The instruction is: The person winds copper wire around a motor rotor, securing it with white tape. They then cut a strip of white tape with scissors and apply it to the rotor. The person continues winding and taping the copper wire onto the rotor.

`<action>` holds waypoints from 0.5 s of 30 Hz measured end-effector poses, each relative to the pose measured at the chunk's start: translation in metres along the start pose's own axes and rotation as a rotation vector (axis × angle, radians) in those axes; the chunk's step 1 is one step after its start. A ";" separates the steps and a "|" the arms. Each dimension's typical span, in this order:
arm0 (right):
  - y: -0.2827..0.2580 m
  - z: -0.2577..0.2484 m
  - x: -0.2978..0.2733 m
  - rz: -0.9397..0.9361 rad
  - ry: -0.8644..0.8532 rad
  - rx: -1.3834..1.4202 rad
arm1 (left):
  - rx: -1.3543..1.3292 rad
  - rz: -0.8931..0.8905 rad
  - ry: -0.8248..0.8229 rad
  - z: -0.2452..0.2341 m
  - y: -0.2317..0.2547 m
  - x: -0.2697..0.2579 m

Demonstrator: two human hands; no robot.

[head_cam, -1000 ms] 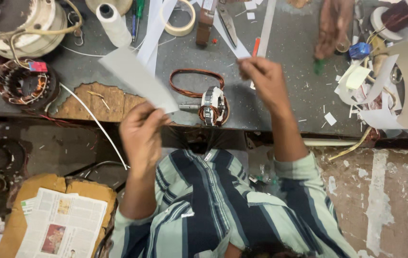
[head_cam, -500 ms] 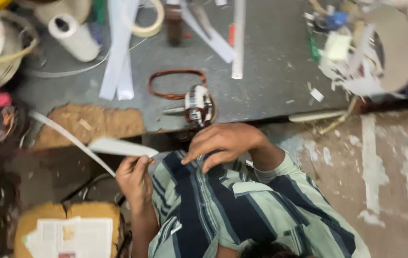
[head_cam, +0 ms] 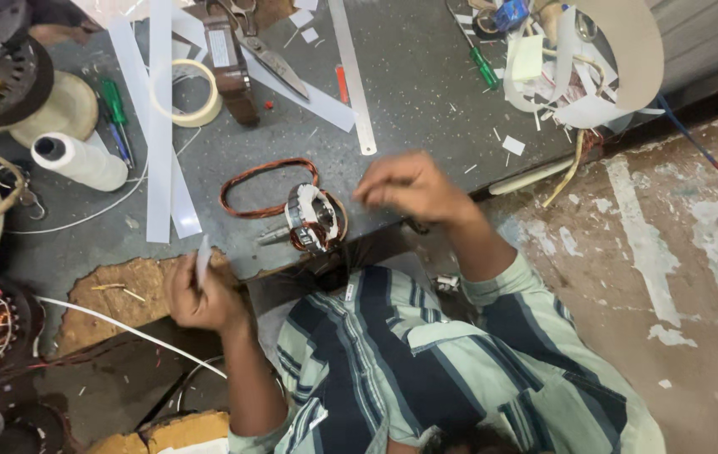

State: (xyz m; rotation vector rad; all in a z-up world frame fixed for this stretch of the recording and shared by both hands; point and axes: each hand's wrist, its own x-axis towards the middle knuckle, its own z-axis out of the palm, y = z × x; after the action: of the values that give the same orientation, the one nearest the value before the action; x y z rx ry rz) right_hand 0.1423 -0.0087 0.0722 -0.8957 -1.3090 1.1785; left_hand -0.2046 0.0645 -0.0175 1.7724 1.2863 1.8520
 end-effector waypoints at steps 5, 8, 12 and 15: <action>0.014 -0.046 0.032 0.017 0.218 -0.073 | 0.159 0.160 -0.055 0.014 -0.007 0.003; 0.027 -0.081 0.090 0.000 0.312 -0.170 | 0.174 0.102 -0.067 0.011 -0.003 0.003; 0.061 -0.121 0.181 -0.130 0.419 -0.418 | 0.239 0.136 -0.102 0.014 0.008 0.009; 0.091 -0.169 0.211 -0.309 0.468 -0.961 | 0.272 0.142 -0.096 0.016 0.013 0.012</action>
State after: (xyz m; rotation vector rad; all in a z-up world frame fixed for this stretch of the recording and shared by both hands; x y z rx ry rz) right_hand 0.2742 0.2381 0.0164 -1.4617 -1.5299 0.0138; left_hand -0.1880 0.0724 -0.0026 2.1140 1.4676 1.7036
